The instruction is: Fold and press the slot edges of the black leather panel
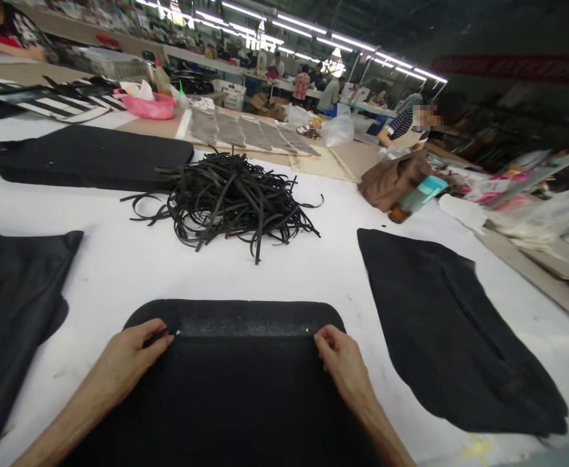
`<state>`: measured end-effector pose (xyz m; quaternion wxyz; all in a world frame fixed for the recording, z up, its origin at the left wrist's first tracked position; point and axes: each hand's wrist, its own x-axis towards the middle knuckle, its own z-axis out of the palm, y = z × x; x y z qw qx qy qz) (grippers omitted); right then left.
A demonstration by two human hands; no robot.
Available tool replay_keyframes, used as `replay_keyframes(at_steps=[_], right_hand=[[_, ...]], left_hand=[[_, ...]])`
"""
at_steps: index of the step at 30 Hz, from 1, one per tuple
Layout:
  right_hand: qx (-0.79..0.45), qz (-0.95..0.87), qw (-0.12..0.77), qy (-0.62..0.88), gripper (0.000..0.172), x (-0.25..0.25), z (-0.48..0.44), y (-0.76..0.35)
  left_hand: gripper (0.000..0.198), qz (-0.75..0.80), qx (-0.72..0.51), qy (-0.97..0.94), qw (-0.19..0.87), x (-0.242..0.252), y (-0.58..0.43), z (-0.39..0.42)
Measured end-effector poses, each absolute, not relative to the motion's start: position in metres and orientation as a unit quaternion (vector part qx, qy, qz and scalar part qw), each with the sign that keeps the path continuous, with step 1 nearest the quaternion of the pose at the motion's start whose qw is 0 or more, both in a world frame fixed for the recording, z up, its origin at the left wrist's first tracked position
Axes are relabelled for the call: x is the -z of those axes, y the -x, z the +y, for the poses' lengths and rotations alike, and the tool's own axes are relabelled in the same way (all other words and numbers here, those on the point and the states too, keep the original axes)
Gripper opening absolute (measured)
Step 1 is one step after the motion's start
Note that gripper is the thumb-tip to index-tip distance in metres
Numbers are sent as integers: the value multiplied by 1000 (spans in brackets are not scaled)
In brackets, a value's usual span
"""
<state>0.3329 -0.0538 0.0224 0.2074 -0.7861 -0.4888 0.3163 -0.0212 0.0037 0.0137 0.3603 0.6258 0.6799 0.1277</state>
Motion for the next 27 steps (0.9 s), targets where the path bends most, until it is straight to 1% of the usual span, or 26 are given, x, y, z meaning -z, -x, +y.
replay_keyframes(at_steps=[11, 19, 21, 27], right_hand=[[-313, -488, 187, 793, 24, -28, -53, -330], [-289, -505, 156, 798, 25, -26, -51, -330], [-299, -503, 163, 794, 25, -24, -51, -332], [-381, -484, 210, 759, 25, -18, -49, -342]], left_hand=[[28, 664, -141, -619, 394, -17, 21, 2], [23, 671, -146, -621, 378, -24, 16, 2], [23, 671, -146, -619, 380, -26, 15, 2], [23, 669, -150, -620, 382, -30, 13, 1]])
